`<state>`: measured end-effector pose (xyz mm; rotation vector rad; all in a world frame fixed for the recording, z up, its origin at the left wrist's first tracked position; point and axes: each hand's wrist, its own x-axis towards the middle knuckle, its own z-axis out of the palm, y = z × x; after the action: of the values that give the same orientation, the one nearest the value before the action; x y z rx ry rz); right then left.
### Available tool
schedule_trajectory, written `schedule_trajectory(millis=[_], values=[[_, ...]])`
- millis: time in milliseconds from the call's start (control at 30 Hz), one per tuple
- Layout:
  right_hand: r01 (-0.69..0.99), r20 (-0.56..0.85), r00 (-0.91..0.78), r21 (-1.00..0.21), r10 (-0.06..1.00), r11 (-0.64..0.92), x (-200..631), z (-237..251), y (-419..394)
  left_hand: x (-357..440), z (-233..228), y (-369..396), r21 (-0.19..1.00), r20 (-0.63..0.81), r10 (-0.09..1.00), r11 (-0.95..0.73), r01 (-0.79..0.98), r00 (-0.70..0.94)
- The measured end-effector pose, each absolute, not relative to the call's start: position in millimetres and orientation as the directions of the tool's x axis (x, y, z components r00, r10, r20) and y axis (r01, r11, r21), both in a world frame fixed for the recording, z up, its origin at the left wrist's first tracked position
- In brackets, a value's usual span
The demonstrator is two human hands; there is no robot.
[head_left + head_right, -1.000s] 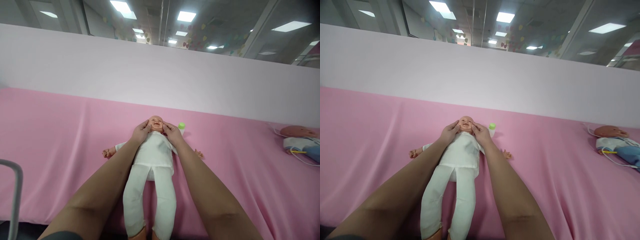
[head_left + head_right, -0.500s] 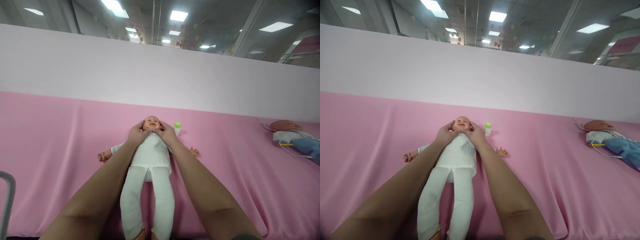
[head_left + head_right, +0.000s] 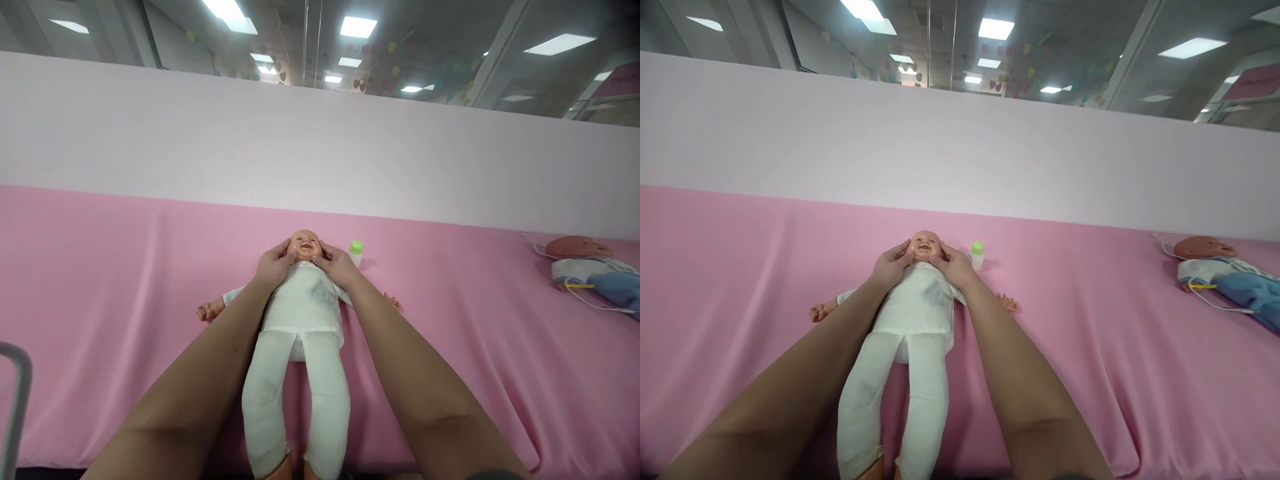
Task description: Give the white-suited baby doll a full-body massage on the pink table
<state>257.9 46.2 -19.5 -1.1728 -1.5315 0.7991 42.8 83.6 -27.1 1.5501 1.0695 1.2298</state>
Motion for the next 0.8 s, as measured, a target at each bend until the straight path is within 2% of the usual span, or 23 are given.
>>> schedule_trajectory(millis=[267,467,633,800], values=[[0.277,0.244,-0.018,-0.931,0.970,0.239,260.2,-15.9,43.6,42.4,-33.4,92.6,0.941,0.278,0.955,-0.292,0.170,0.102],[0.271,0.289,0.029,-0.924,0.957,0.270,253.1,-18.2,45.1,42.8,-20.8,78.5,0.926,0.232,0.965,-0.257,0.278,0.119],[0.297,0.282,0.110,-0.924,0.953,0.239,244.2,-21.4,47.3,42.9,-12.8,72.2,0.884,0.232,0.963,-0.266,0.383,0.134],[0.287,0.284,0.080,-0.924,0.956,0.251,246.7,-21.1,49.0,41.9,-16.1,74.9,0.903,0.230,0.964,-0.262,0.341,0.133]])
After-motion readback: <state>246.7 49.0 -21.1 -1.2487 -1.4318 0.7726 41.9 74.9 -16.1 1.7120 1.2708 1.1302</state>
